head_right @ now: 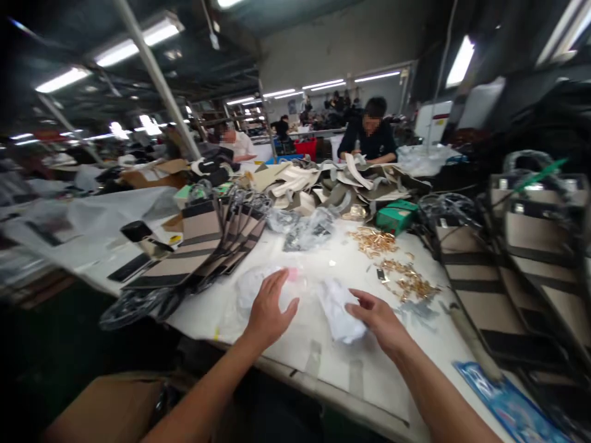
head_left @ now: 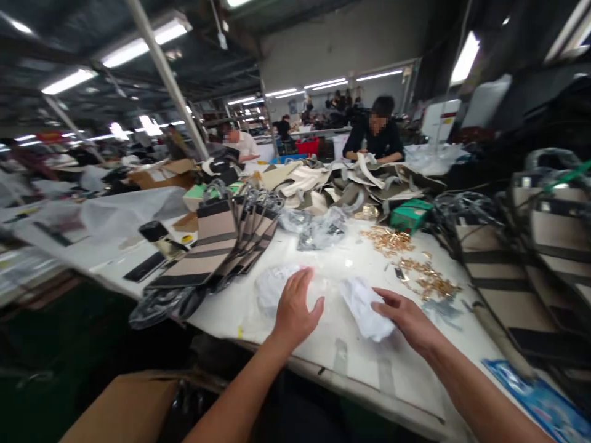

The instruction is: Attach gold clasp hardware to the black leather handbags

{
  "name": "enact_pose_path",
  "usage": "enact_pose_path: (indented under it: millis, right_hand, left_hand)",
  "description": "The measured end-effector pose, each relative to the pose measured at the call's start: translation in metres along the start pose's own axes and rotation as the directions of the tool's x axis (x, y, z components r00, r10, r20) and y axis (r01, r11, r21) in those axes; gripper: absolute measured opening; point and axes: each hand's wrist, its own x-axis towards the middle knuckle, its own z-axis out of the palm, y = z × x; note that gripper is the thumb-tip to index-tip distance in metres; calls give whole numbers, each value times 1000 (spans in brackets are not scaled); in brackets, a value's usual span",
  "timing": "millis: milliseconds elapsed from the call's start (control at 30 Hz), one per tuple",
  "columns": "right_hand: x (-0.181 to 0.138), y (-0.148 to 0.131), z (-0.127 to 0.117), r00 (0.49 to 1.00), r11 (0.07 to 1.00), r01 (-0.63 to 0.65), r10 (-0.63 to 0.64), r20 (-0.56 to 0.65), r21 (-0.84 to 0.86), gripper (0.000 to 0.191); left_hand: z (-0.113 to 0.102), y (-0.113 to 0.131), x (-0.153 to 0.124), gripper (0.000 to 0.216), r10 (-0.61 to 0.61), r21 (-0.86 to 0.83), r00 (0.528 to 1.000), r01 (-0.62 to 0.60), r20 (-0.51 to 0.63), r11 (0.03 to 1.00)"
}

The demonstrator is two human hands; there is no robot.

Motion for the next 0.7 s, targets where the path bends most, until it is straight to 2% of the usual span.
enact_pose_path:
  millis: [33, 67, 100, 133, 167, 233, 300, 433, 567, 700]
  right_hand:
    - [-2, -1, 0, 1000, 995, 4, -1, -31, 101, 67]
    - [-4, -2, 1, 998, 985, 30, -20, -60, 168, 67]
    - [-7, -4, 1, 994, 979, 73, -56, -92, 191, 66]
    - [-9, -8, 0, 987, 979, 124, -105, -122, 163, 64]
    - [-12, -11, 0, 976, 980, 175, -160, -145, 93, 61]
    - [-15, -18, -4, 954, 966, 243, -254, -158, -85, 54]
    - [-16, -22, -13, 941, 951, 257, -287, -179, -174, 50]
    - [-10, -20, -41, 940, 977, 207, -213, -267, -48, 57]
    - [0, -24, -69, 951, 983, 141, -102, -291, 114, 58]
    - [13, -31, -91, 942, 979, 130, -73, -327, 159, 53]
  left_hand:
    - [9, 14, -2, 59, -60, -157, 998, 59, -3, 986]
    - [20, 29, -4, 58, -159, -330, 986, 165, 46, 929]
    - [32, 42, -5, 60, -263, -493, 954, 299, 142, 817]
    - [46, 54, -6, 61, -333, -617, 906, 423, 263, 664]
    - [60, 63, -4, 63, -361, -694, 853, 518, 376, 500]
    - [89, 76, 5, 61, -350, -764, 791, 595, 502, 249]
    - [114, 82, 18, 55, -343, -801, 781, 587, 522, 117]
    - [150, 90, 45, 51, -304, -826, 786, 563, 538, -7]
    - [176, 100, 68, 45, -252, -828, 804, 561, 538, 20]
    - [195, 110, 90, 41, -148, -805, 801, 592, 580, 44]
